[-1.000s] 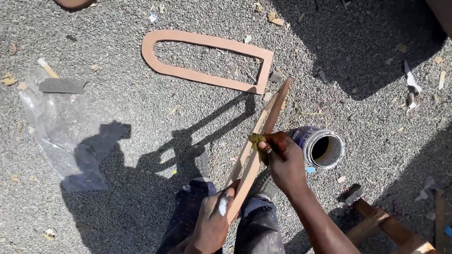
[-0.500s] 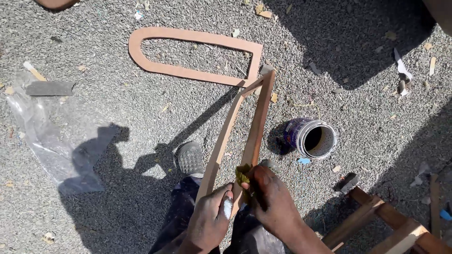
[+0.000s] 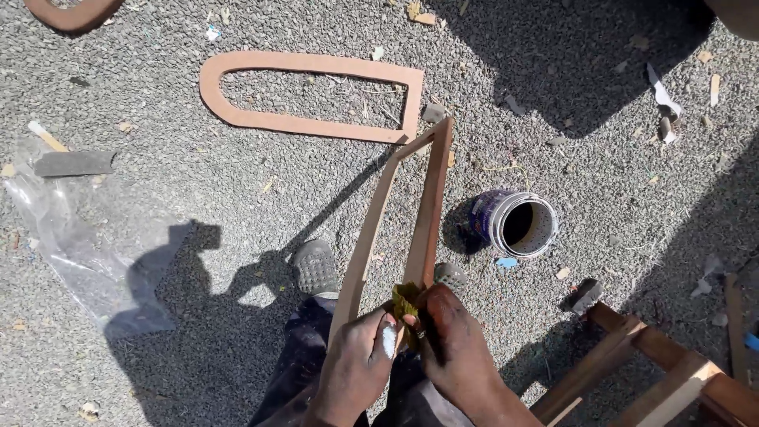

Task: Applying wood stain to curved wooden frames using a sponge

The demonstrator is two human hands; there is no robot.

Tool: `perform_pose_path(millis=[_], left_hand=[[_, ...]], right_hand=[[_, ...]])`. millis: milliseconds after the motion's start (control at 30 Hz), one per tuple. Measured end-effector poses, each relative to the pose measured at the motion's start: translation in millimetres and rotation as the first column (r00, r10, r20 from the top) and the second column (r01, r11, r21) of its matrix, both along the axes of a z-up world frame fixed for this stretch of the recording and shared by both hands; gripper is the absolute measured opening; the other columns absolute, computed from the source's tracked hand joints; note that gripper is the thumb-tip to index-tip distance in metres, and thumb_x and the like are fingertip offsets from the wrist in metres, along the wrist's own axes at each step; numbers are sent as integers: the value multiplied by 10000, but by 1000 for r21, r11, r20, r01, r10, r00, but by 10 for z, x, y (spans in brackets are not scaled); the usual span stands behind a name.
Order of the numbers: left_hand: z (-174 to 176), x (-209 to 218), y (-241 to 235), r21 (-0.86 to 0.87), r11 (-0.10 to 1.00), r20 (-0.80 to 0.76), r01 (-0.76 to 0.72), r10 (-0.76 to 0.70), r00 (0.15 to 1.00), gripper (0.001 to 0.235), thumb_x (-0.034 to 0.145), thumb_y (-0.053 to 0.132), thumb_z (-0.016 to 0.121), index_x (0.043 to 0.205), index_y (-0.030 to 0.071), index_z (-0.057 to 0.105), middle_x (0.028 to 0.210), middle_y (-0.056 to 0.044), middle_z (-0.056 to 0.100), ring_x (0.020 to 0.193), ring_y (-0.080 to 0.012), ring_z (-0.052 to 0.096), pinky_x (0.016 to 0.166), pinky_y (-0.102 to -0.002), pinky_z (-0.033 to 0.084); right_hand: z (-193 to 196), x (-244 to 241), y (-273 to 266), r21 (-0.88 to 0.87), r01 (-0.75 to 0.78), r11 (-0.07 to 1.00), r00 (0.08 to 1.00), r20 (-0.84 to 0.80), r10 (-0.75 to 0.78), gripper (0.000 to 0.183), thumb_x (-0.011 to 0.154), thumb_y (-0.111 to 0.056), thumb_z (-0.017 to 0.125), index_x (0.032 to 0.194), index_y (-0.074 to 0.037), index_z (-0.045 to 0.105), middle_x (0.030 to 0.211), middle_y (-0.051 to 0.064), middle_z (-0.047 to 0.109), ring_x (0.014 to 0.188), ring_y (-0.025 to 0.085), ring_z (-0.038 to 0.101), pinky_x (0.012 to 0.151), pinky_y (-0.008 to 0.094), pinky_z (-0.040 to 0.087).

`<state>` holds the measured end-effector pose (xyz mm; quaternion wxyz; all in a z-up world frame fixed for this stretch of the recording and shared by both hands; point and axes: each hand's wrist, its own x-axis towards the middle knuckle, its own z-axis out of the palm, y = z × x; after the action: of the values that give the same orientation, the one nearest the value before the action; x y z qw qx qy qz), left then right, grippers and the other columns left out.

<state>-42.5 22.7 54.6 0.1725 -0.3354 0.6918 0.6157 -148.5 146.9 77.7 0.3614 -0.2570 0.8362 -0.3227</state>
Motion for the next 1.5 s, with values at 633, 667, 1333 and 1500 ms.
perform_pose_path(millis=[633, 667, 1333, 1500], left_hand=[[-186, 149, -93, -391, 878, -204, 276, -375, 904, 461, 892, 447, 657, 1066, 22, 701, 622, -93, 735, 366, -185, 598, 330, -316, 445], [-180, 219, -100, -462, 831, -222, 309, -446, 867, 811, 823, 726, 731, 1154, -13, 690, 592, -97, 728, 355, -185, 612, 301, -282, 453], [-228, 536, -94, -720, 607, -185, 337, -636, 749, 567, 830, 561, 819, 1014, 33, 731, 729, -99, 746, 559, -210, 699, 514, -287, 539], [-502, 218, -98, -703, 614, -204, 360, -658, 725, 530, 884, 517, 785, 963, -2, 714, 700, -132, 748, 506, -236, 701, 465, -312, 554]], right_hand=[[-824, -1496, 49, 187, -85, 979, 962, -239, 129, 218, 937, -161, 675, 1117, -90, 776, 1122, 69, 728, 1068, 278, 648, 935, 432, 509], [-757, -1484, 60, 219, -213, 952, 932, -248, 265, 235, 923, -189, 665, 1110, -171, 805, 1131, 33, 790, 1246, 301, 640, 1066, 483, 476], [-890, -785, 826, 41, -540, 841, 808, -254, 531, 524, 841, 35, 522, 1324, -125, 646, 1472, 49, 606, 1433, 261, 492, 1269, 470, 286], [-1522, -1462, 821, 338, -427, 839, 822, -243, 516, 632, 862, -35, 634, 1468, -172, 521, 1540, 24, 531, 1474, 259, 419, 1230, 485, 335]])
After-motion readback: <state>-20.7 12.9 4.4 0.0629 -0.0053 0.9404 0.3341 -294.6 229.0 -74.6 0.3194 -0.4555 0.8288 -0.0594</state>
